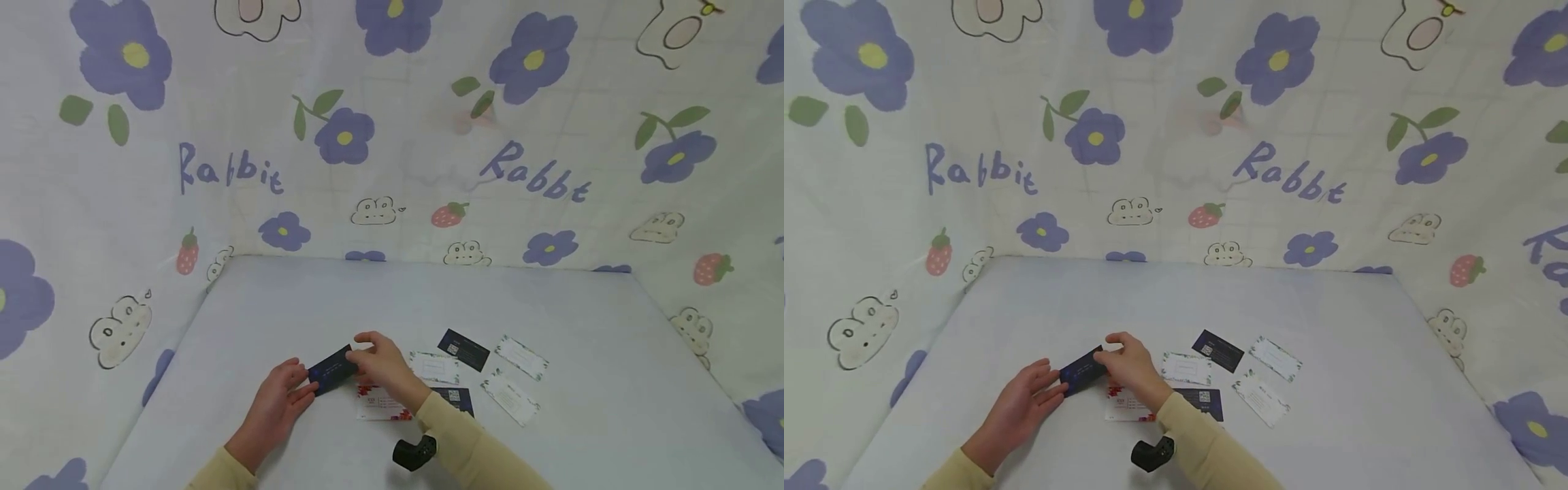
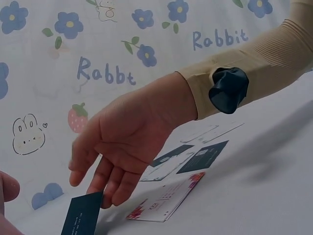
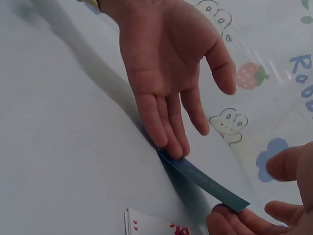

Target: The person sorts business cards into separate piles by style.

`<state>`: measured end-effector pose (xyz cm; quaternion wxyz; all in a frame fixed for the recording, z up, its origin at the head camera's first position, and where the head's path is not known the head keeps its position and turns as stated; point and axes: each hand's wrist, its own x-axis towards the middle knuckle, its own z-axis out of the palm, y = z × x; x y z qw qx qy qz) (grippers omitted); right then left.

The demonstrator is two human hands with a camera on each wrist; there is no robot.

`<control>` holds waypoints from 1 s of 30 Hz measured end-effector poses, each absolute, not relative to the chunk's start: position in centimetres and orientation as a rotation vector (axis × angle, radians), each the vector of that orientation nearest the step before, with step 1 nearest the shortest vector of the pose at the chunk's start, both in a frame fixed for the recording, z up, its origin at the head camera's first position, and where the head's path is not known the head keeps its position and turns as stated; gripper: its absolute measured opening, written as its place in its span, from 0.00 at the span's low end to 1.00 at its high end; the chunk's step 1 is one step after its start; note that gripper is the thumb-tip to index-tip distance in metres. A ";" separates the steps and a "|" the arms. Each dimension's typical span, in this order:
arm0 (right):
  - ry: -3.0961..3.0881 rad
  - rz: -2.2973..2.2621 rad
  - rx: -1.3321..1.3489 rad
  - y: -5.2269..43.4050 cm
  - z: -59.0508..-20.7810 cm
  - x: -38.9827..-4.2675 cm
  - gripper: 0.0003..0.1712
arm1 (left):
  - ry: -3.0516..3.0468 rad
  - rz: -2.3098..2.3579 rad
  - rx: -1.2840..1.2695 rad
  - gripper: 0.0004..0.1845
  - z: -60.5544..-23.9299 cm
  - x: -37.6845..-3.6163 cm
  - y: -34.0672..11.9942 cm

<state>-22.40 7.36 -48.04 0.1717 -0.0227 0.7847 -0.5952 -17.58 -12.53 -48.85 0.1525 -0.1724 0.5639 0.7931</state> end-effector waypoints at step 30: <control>2.149 -1.708 0.003 9.2 -48.4 -22.8 0.24 | 1.964 2.180 -0.445 0.31 -50.6 -19.7 -12.0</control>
